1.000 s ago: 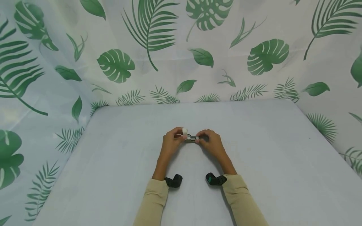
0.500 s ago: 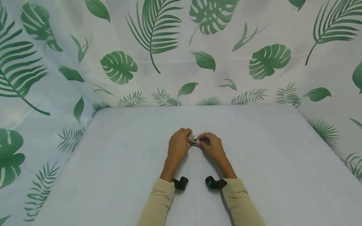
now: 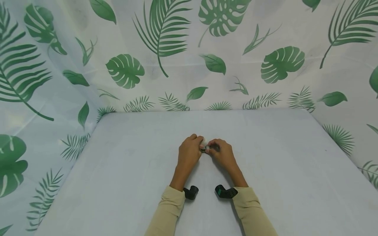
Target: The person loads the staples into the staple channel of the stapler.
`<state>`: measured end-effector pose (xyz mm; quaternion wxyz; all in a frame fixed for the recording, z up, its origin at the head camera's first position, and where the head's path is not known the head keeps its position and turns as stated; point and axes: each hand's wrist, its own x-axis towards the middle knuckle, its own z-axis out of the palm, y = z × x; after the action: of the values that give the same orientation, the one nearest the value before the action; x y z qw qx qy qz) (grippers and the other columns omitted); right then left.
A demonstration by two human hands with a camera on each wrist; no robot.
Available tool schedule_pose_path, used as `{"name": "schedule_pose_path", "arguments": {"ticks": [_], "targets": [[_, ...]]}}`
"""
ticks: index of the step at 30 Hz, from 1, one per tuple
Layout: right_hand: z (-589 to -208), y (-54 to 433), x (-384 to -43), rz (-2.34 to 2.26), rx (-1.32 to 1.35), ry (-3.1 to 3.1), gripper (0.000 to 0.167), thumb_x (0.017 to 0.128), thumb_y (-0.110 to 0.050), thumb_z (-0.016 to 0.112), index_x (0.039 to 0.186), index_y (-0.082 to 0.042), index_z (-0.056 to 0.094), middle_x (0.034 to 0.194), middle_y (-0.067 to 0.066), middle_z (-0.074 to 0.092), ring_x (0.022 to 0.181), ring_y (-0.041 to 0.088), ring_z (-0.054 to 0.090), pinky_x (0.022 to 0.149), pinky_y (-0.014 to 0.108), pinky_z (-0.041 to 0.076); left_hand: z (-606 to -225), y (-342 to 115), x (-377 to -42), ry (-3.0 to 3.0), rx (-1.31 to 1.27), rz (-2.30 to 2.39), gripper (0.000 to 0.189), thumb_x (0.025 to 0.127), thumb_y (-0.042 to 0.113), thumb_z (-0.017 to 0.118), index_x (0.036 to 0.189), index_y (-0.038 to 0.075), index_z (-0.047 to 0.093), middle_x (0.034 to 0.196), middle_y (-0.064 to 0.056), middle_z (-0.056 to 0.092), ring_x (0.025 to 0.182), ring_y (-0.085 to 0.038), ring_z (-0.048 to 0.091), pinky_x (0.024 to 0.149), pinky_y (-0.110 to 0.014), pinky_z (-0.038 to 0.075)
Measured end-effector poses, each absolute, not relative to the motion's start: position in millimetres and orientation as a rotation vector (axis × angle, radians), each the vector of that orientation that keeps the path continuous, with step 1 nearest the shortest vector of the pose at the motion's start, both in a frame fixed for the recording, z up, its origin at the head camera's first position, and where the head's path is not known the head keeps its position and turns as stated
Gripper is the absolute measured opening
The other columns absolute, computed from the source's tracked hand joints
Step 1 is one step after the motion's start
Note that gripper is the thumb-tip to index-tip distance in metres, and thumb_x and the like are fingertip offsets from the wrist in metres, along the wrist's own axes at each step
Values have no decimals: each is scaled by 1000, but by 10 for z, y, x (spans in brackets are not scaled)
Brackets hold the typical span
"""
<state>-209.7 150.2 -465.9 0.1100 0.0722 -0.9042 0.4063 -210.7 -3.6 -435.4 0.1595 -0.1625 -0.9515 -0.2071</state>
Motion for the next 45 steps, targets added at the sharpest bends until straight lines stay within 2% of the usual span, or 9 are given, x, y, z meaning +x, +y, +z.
{"name": "schedule_pose_path", "arguments": {"ticks": [7,11,15,19,23,30,35,40,45], "targets": [[-4646,1507,-2066,1174,211,-2644,28,81,-11,79,104,3,68,106,19,69,109,37,62,96,52,46,-4398,-36,-2127,-2793,-457,-746,26,90,22,70,116,23,74,100,0,67,87,-17,63,66,-29,53],[-4632,1540,-2079,1210,234,-2709,34,84,-17,77,109,2,67,114,20,67,117,37,59,102,53,43,-4445,-108,-2162,-2790,-478,-1028,29,91,21,67,120,19,72,109,-6,69,99,-24,65,79,-37,55],[-4603,1571,-2116,1275,200,-2781,42,95,-36,64,120,-2,64,123,17,64,125,35,54,107,53,39,-4464,-193,-2187,-2730,-445,-1392,28,93,15,66,121,15,71,117,-12,69,106,-30,65,90,-45,52],[-4591,1559,-2134,1357,113,-2756,51,101,-46,48,122,-3,64,120,17,65,122,34,56,104,51,42,-4466,-231,-2194,-2738,-402,-1494,28,94,17,65,121,16,71,116,-14,69,103,-29,65,90,-46,52],[-4603,1534,-2124,1387,71,-2711,44,102,-40,50,118,-3,66,118,17,67,118,33,58,102,50,43,-4470,-227,-2187,-2758,-395,-1498,28,93,19,67,119,16,72,111,-16,69,100,-29,65,88,-45,52],[-4597,1528,-2144,1332,164,-2667,34,102,-30,53,113,-2,68,117,18,68,115,33,61,99,51,44,-4490,-221,-2201,-2754,-411,-1419,27,92,20,67,118,16,73,105,-14,70,91,-25,65,81,-41,53],[-4586,1524,-2166,1312,187,-2650,31,101,-27,54,110,-1,70,115,19,69,115,35,61,100,52,45,-4484,-234,-2213,-2748,-412,-1440,27,92,21,68,118,16,73,109,-15,70,95,-26,66,83,-42,53],[-4595,1544,-2183,1355,125,-2684,36,102,-33,53,117,-4,68,119,17,69,120,33,60,103,51,44,-4499,-283,-2218,-2735,-452,-1462,30,93,23,67,121,13,71,115,-15,68,100,-27,66,86,-42,53],[-4568,1583,-2155,1441,79,-2722,47,105,-40,42,130,-4,59,127,16,65,125,34,57,104,52,43,-4518,-390,-2202,-2765,-456,-1525,38,95,24,65,130,9,63,123,-16,64,107,-27,64,89,-42,53]]}}
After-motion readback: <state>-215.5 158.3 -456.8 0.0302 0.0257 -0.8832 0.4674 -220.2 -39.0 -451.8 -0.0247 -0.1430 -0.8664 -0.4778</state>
